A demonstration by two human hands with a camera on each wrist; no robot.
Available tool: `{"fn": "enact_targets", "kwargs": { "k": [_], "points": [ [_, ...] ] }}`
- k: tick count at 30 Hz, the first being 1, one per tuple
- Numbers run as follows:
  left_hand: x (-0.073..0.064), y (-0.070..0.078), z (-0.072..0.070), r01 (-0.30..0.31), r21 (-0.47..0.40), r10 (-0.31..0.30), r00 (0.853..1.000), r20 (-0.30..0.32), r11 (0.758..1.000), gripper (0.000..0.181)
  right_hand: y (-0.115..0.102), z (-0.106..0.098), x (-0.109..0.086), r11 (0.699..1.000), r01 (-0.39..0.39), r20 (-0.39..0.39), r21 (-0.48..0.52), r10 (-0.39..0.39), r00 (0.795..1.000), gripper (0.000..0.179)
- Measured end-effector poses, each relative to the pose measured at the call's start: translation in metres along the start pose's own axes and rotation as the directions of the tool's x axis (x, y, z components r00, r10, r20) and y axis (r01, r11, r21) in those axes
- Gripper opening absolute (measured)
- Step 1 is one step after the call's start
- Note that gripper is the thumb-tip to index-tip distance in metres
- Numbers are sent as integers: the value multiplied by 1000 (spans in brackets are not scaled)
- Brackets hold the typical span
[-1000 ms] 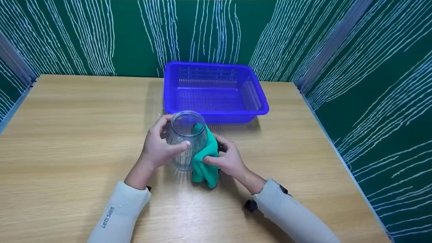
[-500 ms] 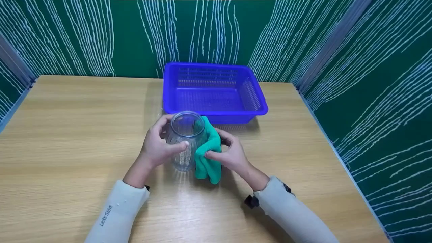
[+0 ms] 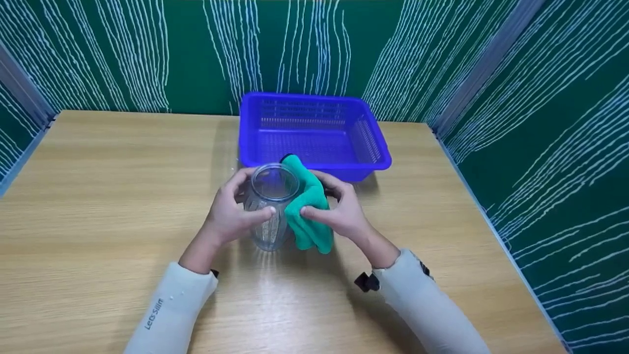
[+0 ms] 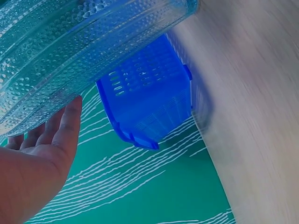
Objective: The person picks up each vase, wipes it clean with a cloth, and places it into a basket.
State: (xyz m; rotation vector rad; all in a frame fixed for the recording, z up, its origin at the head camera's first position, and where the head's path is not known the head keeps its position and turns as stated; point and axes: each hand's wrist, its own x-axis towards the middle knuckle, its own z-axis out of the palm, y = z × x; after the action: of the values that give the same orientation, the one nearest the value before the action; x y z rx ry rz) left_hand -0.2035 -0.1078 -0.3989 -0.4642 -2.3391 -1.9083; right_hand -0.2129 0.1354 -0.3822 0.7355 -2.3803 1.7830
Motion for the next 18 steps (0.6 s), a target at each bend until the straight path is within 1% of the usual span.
{"fn": "enact_targets", "kwargs": {
  "k": [3,6,10,12,16,18],
  "points": [
    [1,1,-1,11,-4,-11,1000,20,1000,67,-3,-3,3,1000,-10,20,-15,10,1000,61],
    [2,1,-2,9,-9,-8,1000,27,1000,67,-6,-4,6,999,-25,44,-33,27,999,63],
    [2,1,-1,-4,-17,5,1000,21,1000,65,-9,-5,8,995,-69,79,-73,74,994,67],
    [2,2,0,-10,-36,11,1000,18,999,65,-9,-4,8,991,-82,98,-106,92,991,69],
    [2,2,1,-5,-62,6,1000,14,998,65,-7,-3,9,982,-84,120,-167,105,987,72],
    [2,3,1,2,-63,-1,1000,12,998,65,-5,-2,8,981,-83,120,-178,105,987,73]
  ]
}}
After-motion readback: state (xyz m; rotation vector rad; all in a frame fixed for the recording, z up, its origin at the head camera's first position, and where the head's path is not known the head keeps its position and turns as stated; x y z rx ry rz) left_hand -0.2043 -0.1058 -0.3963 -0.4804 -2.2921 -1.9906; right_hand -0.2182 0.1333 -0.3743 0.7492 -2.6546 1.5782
